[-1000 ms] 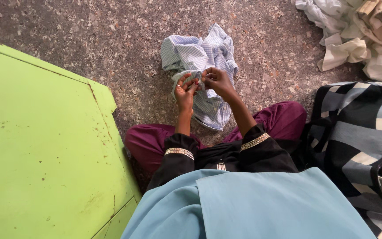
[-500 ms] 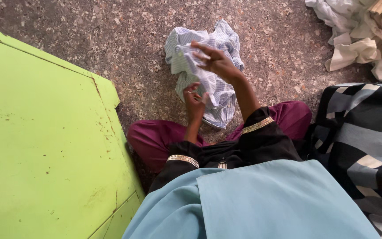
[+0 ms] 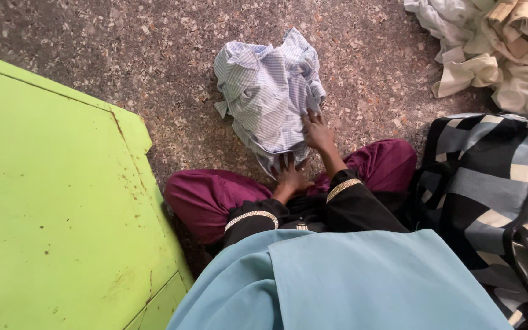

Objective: The person folds a shirt on the floor by smoothing it out and folding the sides toward the center.

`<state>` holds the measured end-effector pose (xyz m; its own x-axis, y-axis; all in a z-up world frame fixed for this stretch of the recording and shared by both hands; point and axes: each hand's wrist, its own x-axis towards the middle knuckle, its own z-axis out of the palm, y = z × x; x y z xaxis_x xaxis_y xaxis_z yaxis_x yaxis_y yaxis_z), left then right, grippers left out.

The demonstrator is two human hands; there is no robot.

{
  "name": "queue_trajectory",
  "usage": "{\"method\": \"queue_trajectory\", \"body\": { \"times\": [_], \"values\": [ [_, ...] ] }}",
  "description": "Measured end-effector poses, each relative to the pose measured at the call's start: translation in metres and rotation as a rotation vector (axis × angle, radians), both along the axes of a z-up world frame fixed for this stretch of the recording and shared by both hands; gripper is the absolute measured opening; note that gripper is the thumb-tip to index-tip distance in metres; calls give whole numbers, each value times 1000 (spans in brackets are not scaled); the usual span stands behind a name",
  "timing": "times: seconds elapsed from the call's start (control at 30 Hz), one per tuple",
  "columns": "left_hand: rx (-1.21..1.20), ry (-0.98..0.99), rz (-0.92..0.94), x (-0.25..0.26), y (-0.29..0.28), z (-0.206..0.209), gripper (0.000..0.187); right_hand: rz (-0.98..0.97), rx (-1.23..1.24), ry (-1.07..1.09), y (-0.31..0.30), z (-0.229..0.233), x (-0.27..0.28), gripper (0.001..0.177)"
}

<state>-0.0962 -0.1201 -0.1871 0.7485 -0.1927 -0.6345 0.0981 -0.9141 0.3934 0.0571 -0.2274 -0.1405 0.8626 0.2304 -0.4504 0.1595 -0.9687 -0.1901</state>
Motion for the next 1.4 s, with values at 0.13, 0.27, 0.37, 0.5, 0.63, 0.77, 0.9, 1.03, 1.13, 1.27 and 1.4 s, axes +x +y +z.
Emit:
{"method": "queue_trajectory", "body": {
  "times": [0.13,0.27,0.37,0.5,0.63,0.77,0.9,1.03,1.13,1.27,1.4],
  "values": [
    [79,-211,30,31,44,4,92,-111,-83,9,4,7,3,70],
    [166,-479,119,87,99,23,88,-256,-173,103,3,18,5,97],
    [100,-514,364,129,123,37,88,-307,-160,68,7,9,5,87],
    [-138,-525,818,167,140,51,88,-145,342,310,48,5,-5,45],
    [-404,-567,1242,181,168,69,88,-174,1245,484,65,17,-9,42],
    [-318,-893,1437,158,205,109,72,-254,1082,490,72,76,5,36],
    [-762,-673,1730,102,168,158,94,-275,1209,182,105,130,6,25],
    [-1742,-192,1446,64,127,138,72,137,1363,151,141,163,-24,36],
    [-2469,-55,1097,67,139,120,47,264,1289,247,130,182,-25,56],
    [-1734,-313,1604,70,158,140,56,44,1222,235,111,171,-10,55],
    [-2094,-144,1564,59,166,177,55,-129,613,-75,88,140,1,63]
  ]
}}
